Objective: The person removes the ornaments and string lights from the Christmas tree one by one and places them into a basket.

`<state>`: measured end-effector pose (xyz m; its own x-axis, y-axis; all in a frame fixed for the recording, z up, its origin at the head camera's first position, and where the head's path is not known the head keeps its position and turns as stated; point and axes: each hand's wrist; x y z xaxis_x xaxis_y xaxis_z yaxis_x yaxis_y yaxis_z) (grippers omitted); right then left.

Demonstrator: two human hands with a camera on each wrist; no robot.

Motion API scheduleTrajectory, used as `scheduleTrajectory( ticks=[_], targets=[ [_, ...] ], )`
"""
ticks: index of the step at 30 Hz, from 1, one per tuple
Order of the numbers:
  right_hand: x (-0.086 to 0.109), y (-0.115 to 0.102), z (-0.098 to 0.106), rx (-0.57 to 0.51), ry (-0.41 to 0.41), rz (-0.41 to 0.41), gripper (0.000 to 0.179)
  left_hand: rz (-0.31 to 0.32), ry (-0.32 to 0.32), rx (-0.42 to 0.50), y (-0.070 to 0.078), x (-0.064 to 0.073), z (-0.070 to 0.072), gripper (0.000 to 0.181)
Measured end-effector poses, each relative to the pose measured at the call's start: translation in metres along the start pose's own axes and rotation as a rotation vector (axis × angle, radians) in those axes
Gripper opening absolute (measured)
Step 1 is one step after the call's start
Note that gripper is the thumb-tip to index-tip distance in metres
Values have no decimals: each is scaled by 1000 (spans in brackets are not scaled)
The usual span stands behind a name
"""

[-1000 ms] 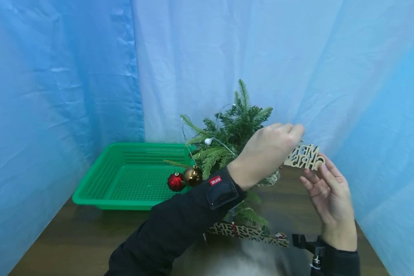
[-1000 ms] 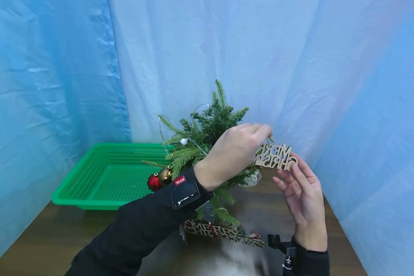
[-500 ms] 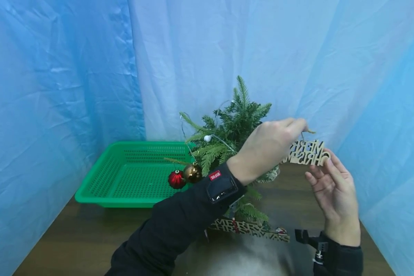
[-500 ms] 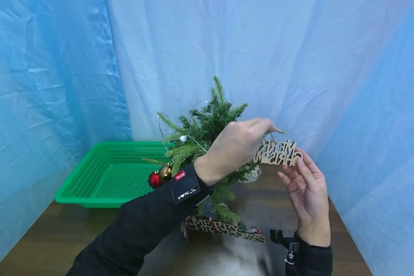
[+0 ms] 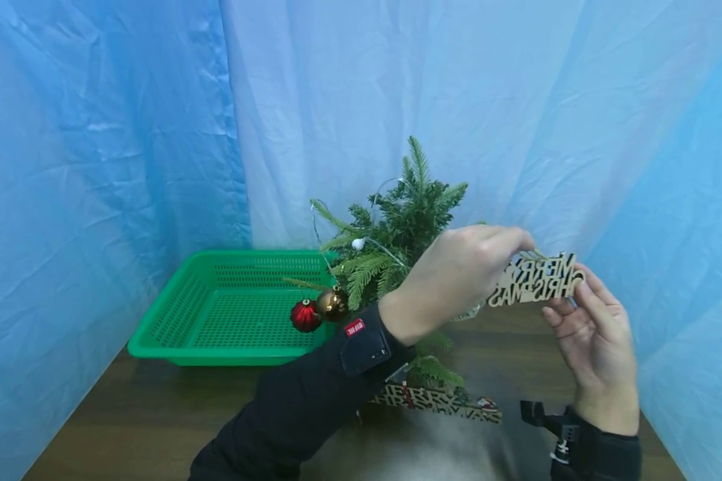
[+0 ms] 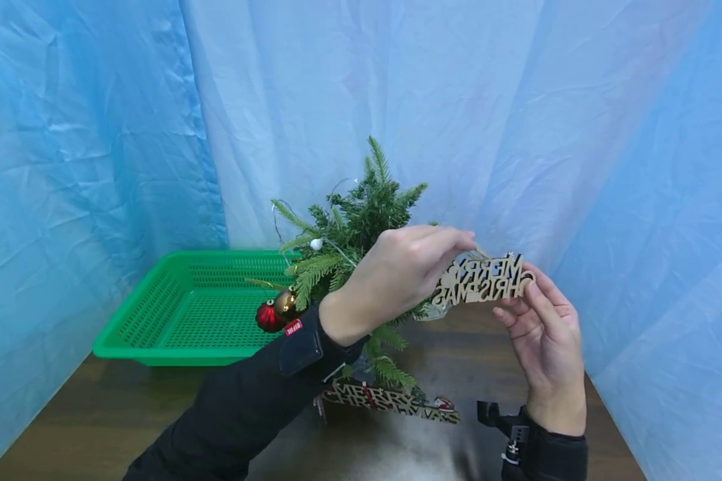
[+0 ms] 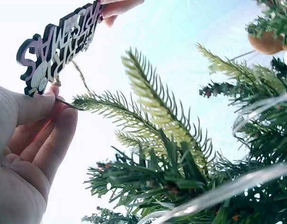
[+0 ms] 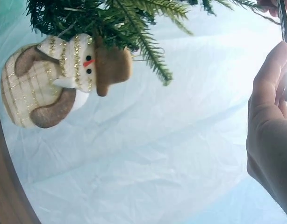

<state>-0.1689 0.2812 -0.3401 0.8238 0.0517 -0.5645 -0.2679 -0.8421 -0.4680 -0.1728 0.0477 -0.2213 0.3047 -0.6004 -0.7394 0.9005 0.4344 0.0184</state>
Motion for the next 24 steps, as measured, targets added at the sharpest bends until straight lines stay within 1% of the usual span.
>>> scheduleTrajectory(
  ticks=[1, 3, 6, 11, 16, 19, 21, 24],
  targets=[
    [0, 0, 0, -22, -12, -1, 38, -4, 12, -4, 0, 1, 0, 22],
    [0, -1, -1, -14, -16, 3, 37, -2, 31, -3, -1, 2, 0, 20],
    [0, -1, -2, -10, -10, 8, 37, 16, 30, -10, -4, 3, -1, 19],
    [1, -1, 0, -17, 6, 6, 36, 43, -15, -11, -10, 1, -6, 20],
    [1, 0, 1, -19, 9, -2, 37, 52, -57, -22, -12, 1, -11, 24],
    [1, 0, 1, -12, 17, 1, 37, 54, -68, -26, -13, 1, -12, 28],
    [0, 0, 1, 7, 26, 6, 36, 48, -63, -29, -13, 0, -12, 30],
    [0, 0, 0, 31, 33, 13, 36, 33, -33, -26, -13, -1, -11, 30]
  ],
)
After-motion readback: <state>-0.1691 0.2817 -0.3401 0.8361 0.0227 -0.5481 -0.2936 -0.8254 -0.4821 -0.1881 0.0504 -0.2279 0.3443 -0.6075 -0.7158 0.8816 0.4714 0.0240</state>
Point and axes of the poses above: each hand's wrist, its own x-axis away from the middle knuckle, its own z-axis out of the back of the hand, y = z × x, and after that the axes turned 2 degrees about z, right-handed
